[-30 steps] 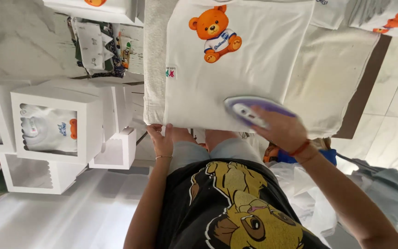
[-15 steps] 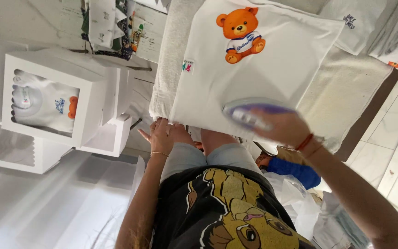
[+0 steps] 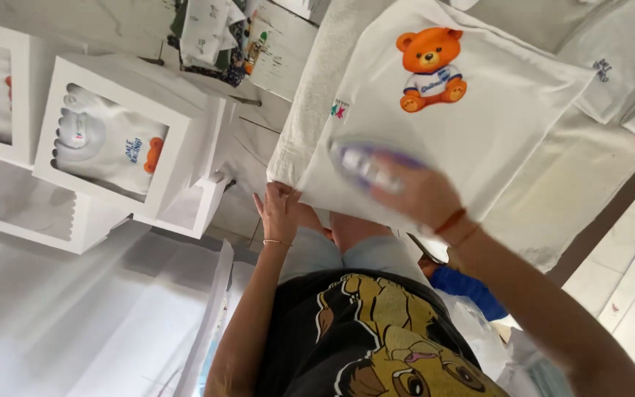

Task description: Ironing and folding small white garments with a bear print on a work table

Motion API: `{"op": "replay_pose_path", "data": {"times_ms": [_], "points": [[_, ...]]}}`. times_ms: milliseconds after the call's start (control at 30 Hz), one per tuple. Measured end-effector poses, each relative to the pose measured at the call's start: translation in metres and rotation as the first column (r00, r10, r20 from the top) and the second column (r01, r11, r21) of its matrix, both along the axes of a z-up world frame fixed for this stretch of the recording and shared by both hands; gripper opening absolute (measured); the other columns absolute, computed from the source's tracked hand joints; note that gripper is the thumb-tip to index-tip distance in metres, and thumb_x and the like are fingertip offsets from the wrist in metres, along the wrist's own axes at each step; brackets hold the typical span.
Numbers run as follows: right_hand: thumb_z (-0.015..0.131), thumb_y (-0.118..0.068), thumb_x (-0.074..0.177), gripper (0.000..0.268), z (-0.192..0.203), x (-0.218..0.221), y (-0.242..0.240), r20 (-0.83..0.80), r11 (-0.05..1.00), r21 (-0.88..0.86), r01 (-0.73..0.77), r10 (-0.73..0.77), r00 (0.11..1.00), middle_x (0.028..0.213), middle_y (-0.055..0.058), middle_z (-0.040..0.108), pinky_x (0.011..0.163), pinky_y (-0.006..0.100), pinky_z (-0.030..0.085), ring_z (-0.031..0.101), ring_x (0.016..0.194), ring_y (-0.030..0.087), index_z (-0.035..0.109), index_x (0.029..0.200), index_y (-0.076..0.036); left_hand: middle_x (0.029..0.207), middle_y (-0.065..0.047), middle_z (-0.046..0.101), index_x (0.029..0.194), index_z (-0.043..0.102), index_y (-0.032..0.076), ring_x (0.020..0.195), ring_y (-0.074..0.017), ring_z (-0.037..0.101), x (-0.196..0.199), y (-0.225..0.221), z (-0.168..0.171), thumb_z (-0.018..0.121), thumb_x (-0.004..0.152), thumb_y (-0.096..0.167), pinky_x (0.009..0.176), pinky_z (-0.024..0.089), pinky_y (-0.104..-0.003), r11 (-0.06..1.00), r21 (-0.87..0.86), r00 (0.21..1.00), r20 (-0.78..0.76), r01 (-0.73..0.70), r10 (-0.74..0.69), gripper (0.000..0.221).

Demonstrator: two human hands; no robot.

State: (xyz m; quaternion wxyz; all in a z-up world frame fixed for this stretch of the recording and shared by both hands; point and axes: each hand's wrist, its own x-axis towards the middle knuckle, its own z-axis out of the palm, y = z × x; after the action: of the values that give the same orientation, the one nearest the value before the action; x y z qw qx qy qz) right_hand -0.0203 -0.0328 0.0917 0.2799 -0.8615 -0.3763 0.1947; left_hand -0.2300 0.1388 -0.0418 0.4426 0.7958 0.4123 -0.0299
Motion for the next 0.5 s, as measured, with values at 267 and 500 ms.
{"op": "replay_pose_path", "data": {"times_ms": [267,500], "points": [[0.066,-0.037,0.076,0.04,-0.02,0.065,0.007,0.418,0.986,0.016,-0.163,0.141,0.897,0.106,-0.001,0.062,0.078,0.025,0.048,0.058,0.098,0.012,0.059,0.111,-0.02,0.08,-0.004,0.056,0.087,0.042,0.014,0.087,-0.0242,0.053,-0.005,0.001,0.006,0.056,0.082,0.034,0.102,0.011,-0.052,0.999,-0.034,1.0,-0.005,0.025,-0.025,0.024],[0.068,-0.031,0.073,0.044,0.006,0.046,0.018,0.0,0.958,-0.047,0.284,-0.284,0.959,0.091,0.005,0.064,0.064,0.033,0.047,0.058,0.075,0.018,0.058,0.112,-0.015,0.082,-0.005,0.057,0.086,0.041,0.012,0.084,-0.0258,0.054,-0.006,0.002,-0.008,0.051,0.082,0.027,0.1,0.011,-0.054,0.993,-0.058,0.993,-0.055,0.1,-0.103,0.018]]}}
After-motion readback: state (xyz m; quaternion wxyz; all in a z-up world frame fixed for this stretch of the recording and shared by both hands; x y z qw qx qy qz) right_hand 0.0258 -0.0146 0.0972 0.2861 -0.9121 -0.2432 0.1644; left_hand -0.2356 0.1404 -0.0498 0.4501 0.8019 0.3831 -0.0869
